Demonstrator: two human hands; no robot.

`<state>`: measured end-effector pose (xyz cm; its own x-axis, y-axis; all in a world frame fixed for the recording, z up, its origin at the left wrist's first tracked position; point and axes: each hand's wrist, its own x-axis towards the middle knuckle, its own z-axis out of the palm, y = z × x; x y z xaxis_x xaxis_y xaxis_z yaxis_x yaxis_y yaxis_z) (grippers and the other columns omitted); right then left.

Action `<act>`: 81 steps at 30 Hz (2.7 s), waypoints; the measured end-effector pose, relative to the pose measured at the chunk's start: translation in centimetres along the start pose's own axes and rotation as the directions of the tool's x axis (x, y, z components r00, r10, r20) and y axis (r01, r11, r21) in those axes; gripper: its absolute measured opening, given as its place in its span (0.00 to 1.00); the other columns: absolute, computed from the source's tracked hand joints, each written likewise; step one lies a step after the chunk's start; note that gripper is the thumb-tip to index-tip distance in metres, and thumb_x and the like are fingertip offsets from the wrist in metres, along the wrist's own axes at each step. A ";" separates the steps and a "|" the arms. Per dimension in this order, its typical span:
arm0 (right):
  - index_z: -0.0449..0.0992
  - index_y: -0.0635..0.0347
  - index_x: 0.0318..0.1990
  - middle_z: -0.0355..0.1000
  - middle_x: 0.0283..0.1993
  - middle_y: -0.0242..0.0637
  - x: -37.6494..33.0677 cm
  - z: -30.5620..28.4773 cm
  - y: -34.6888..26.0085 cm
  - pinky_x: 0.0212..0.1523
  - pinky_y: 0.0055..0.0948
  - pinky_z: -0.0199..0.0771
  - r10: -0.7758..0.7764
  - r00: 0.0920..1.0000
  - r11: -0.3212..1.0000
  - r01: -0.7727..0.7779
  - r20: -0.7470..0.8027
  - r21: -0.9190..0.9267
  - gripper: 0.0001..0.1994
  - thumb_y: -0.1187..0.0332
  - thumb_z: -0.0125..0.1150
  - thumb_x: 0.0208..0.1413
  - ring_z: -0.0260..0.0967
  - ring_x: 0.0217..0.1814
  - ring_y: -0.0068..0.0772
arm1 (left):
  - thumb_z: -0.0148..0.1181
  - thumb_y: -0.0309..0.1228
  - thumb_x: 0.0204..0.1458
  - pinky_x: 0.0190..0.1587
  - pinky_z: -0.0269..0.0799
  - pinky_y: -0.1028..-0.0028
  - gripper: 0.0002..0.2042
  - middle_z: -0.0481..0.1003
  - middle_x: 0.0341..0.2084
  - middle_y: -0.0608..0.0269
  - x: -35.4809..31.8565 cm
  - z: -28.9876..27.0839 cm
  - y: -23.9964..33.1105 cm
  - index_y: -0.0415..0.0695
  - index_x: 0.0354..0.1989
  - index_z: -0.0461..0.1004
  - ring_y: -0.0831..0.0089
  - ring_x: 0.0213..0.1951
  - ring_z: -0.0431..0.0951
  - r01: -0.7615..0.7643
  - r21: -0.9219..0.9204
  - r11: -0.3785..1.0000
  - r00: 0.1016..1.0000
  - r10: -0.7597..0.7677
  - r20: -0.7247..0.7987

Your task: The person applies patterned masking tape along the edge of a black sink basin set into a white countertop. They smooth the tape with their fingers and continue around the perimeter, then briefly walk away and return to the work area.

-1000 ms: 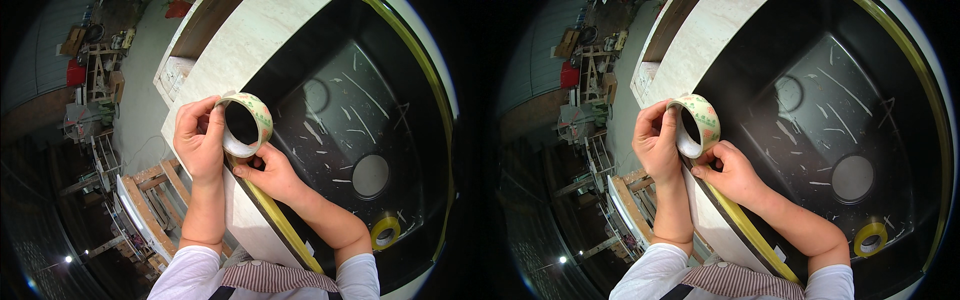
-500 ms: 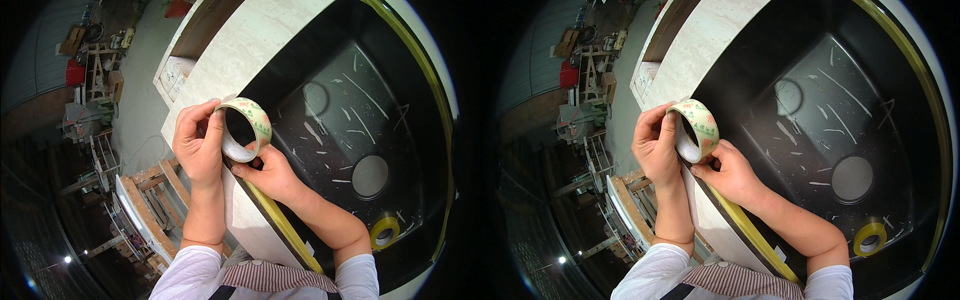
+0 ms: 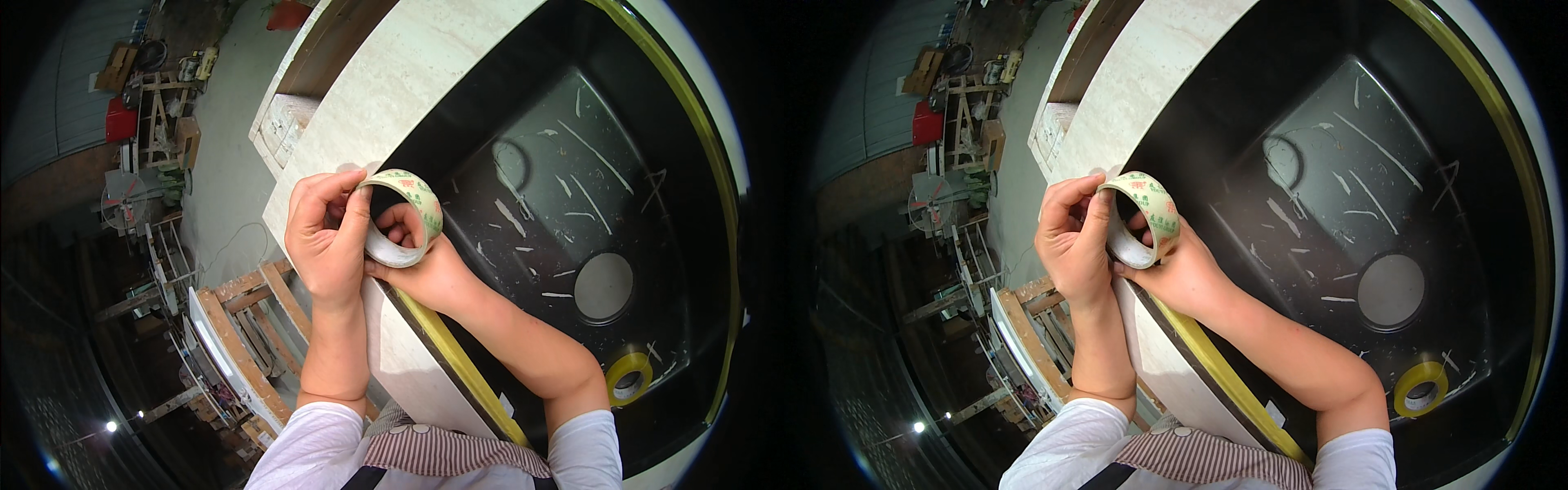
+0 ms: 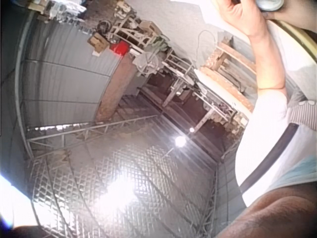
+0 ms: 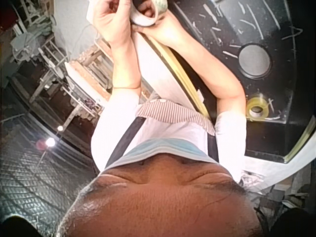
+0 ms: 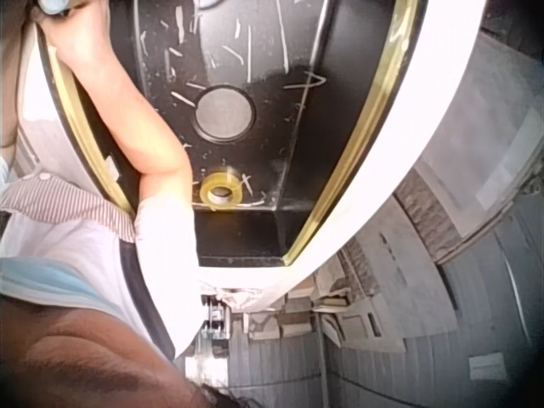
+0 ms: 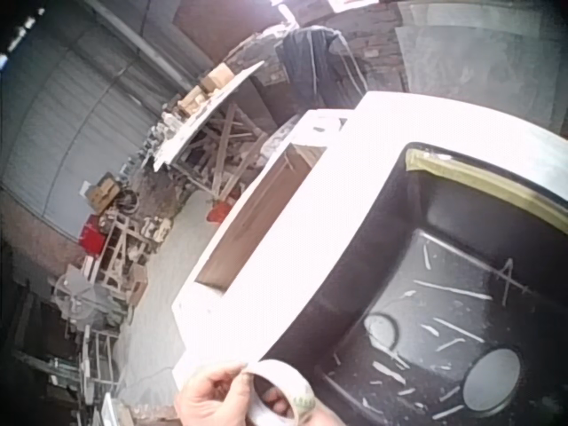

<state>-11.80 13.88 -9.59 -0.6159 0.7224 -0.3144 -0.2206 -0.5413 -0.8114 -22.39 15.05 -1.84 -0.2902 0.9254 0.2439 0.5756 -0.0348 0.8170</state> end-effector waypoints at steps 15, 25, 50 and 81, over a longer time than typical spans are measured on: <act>0.71 0.63 0.47 0.71 0.36 0.30 0.5 -0.1 0.1 0.40 0.23 0.74 -0.049 0.998 0.992 0.053 -0.039 0.119 0.24 0.67 0.79 0.45 0.67 0.36 0.20 | 0.74 0.34 0.43 0.73 0.33 0.51 0.51 0.51 0.71 0.44 -6.5 -3.2 1.3 0.35 0.72 0.46 0.46 0.74 0.44 0.073 0.403 0.913 0.958 -0.177 0.227; 0.69 0.61 0.54 0.68 0.46 0.31 -0.5 -4.5 -1.0 0.50 0.21 0.71 -0.013 0.986 0.892 -0.065 0.168 0.447 0.30 0.76 0.78 0.43 0.66 0.47 0.20 | 0.64 0.20 0.45 0.74 0.40 0.59 0.44 0.50 0.70 0.43 -6.7 -2.3 1.5 0.35 0.72 0.47 0.52 0.73 0.48 0.095 0.485 0.870 0.971 -0.188 0.146; 0.69 0.70 0.50 0.71 0.38 0.36 -6.4 -8.3 -7.6 0.52 0.25 0.66 -0.251 0.897 0.822 0.396 -0.364 0.409 0.20 0.72 0.55 0.48 0.67 0.43 0.24 | 0.57 0.17 0.47 0.74 0.37 0.59 0.40 0.52 0.71 0.45 -7.0 -2.1 1.5 0.32 0.72 0.47 0.51 0.74 0.45 0.025 0.498 0.867 0.983 -0.111 0.145; 0.66 0.62 0.47 0.70 0.44 0.30 -3.3 -3.4 -4.2 0.56 0.26 0.66 -0.175 0.979 0.863 0.206 -0.108 0.462 0.10 0.80 0.56 0.60 0.67 0.49 0.18 | 0.54 0.19 0.42 0.73 0.43 0.62 0.43 0.52 0.69 0.48 -1.6 -3.2 0.0 0.37 0.73 0.46 0.58 0.72 0.50 0.354 -0.008 0.935 0.935 -0.353 0.031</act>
<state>-6.30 15.22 -6.86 -0.4825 0.8482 -0.2184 -0.6663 -0.5173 -0.5372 -24.38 12.32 -0.58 -0.4509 0.8893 -0.0768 0.4298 0.2918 0.8545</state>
